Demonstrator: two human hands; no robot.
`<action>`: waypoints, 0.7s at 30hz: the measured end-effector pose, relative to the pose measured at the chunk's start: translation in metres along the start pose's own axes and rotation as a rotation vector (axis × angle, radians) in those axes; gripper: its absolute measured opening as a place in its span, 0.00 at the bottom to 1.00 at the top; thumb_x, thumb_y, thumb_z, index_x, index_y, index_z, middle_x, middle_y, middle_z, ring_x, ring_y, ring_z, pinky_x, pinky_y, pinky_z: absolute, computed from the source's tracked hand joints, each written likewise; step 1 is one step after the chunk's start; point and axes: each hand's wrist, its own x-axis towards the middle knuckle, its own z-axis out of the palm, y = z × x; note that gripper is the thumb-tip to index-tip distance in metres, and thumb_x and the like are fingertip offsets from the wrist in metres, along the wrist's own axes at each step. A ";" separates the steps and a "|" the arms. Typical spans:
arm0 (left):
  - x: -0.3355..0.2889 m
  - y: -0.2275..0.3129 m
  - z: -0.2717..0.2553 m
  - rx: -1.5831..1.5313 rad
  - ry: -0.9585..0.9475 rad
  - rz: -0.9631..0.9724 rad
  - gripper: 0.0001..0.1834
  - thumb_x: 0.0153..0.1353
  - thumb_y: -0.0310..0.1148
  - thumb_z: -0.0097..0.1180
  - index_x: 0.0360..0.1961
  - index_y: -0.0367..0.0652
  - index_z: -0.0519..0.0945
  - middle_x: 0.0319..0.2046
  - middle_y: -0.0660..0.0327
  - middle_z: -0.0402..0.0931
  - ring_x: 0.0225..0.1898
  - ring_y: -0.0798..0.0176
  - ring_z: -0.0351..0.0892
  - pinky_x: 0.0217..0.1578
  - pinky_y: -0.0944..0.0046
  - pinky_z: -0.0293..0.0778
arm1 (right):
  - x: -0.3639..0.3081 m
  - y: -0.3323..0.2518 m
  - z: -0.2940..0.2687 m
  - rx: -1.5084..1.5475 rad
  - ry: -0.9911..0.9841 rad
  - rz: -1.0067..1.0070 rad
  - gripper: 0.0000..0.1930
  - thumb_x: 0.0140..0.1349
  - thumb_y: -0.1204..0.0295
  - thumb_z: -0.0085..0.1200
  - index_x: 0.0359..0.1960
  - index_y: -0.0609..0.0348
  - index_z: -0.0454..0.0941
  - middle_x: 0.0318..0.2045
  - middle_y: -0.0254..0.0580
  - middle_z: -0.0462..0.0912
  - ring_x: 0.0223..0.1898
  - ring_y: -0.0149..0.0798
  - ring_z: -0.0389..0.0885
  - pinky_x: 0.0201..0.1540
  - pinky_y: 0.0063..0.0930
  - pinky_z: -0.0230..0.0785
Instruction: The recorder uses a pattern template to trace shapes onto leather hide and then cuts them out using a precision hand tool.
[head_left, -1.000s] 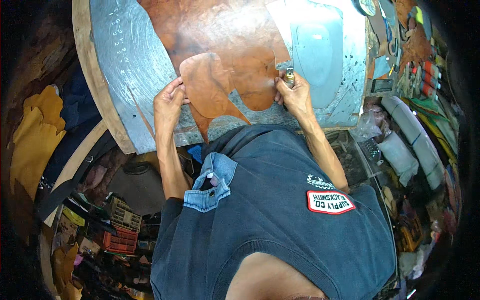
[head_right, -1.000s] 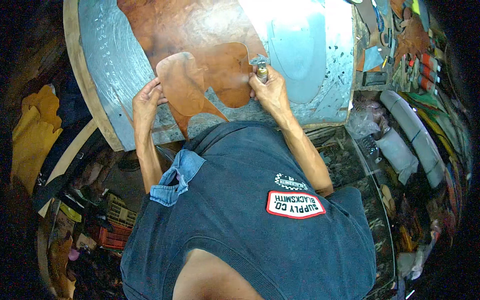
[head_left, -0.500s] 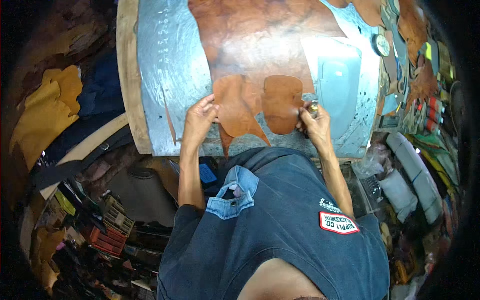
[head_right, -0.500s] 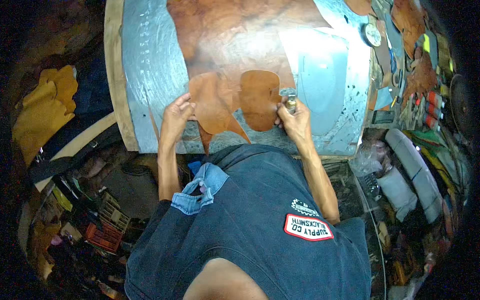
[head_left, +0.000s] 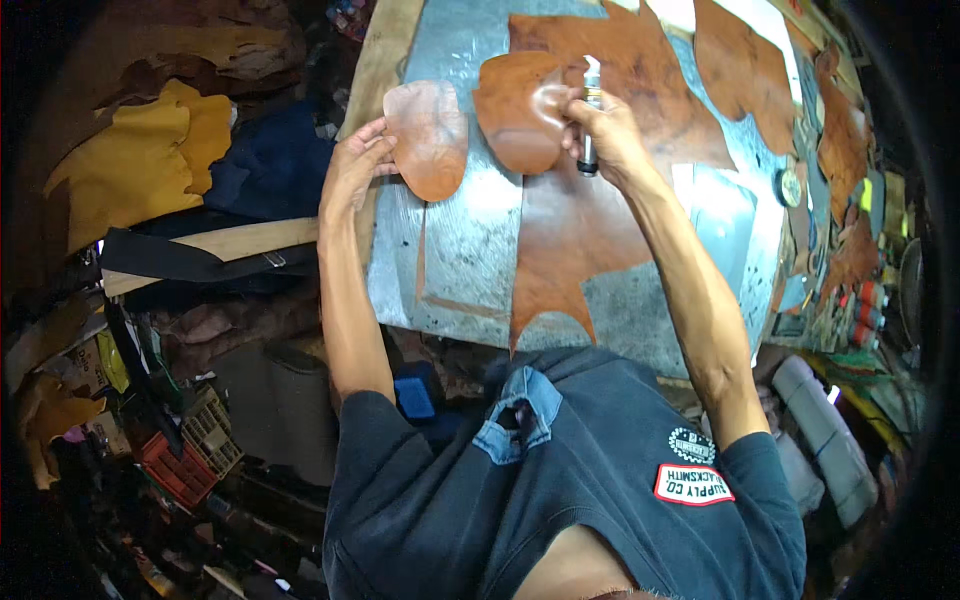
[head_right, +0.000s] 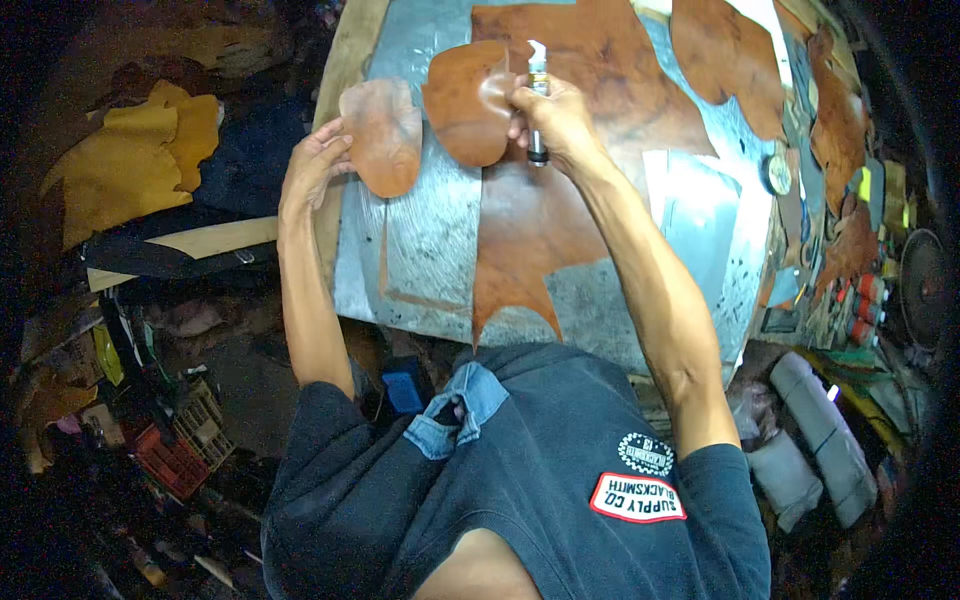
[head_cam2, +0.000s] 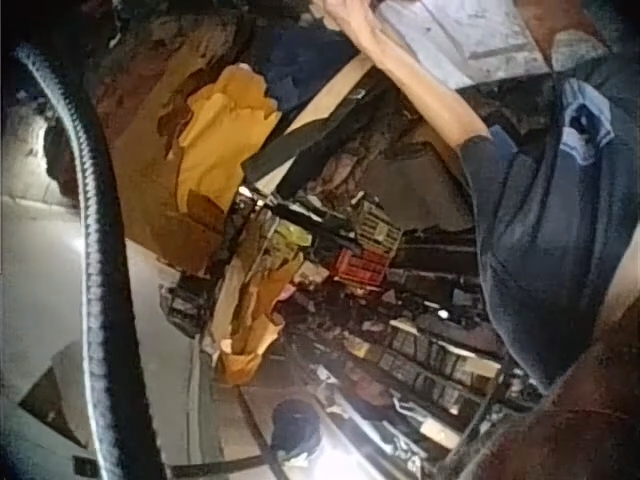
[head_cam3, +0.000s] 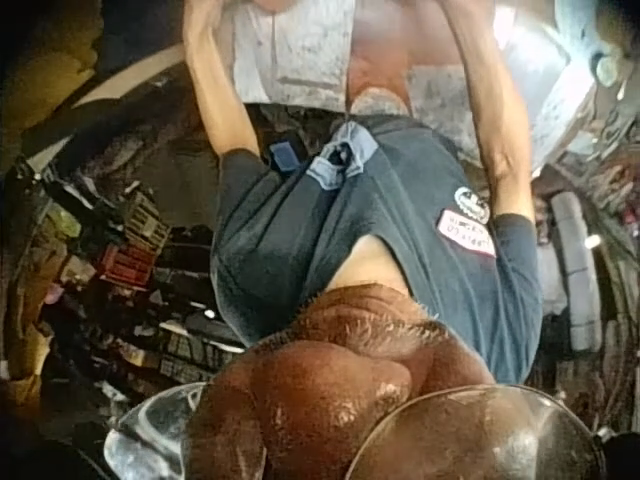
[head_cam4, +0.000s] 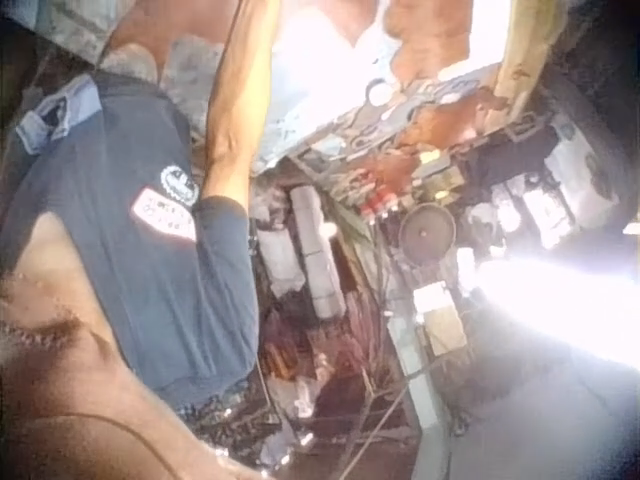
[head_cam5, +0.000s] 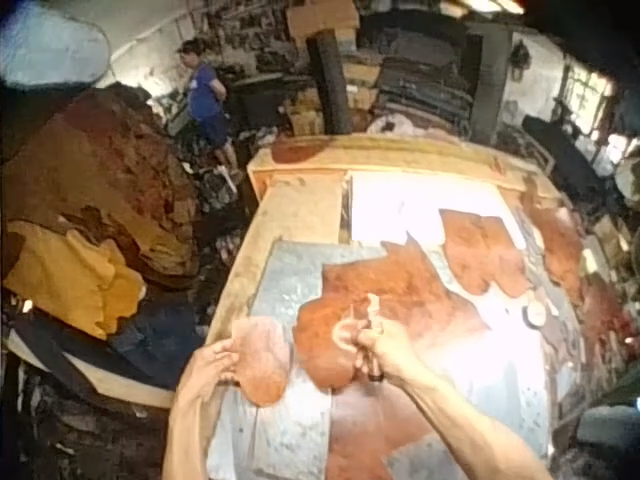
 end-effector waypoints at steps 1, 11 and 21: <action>0.011 -0.001 -0.012 0.076 -0.001 -0.027 0.26 0.64 0.29 0.53 0.62 0.32 0.67 0.43 0.54 0.81 0.40 0.65 0.82 0.38 0.68 0.78 | 0.011 0.001 0.011 -0.033 -0.002 0.035 0.08 0.62 0.75 0.53 0.40 0.63 0.71 0.22 0.36 0.76 0.17 0.28 0.76 0.15 0.20 0.66; -0.062 -0.026 0.059 0.642 0.451 0.351 0.21 0.63 0.30 0.52 0.56 0.34 0.75 0.50 0.45 0.78 0.54 0.54 0.78 0.55 0.59 0.70 | -0.097 0.040 -0.093 -0.868 0.453 -0.067 0.18 0.59 0.68 0.55 0.48 0.66 0.79 0.37 0.56 0.84 0.38 0.47 0.84 0.42 0.37 0.74; -0.137 -0.105 0.213 1.025 0.131 0.536 0.36 0.59 0.51 0.58 0.62 0.39 0.68 0.67 0.33 0.48 0.70 0.31 0.43 0.67 0.35 0.42 | -0.181 0.053 -0.181 -1.483 0.548 0.199 0.45 0.54 0.44 0.61 0.62 0.68 0.62 0.55 0.67 0.71 0.49 0.65 0.77 0.47 0.51 0.72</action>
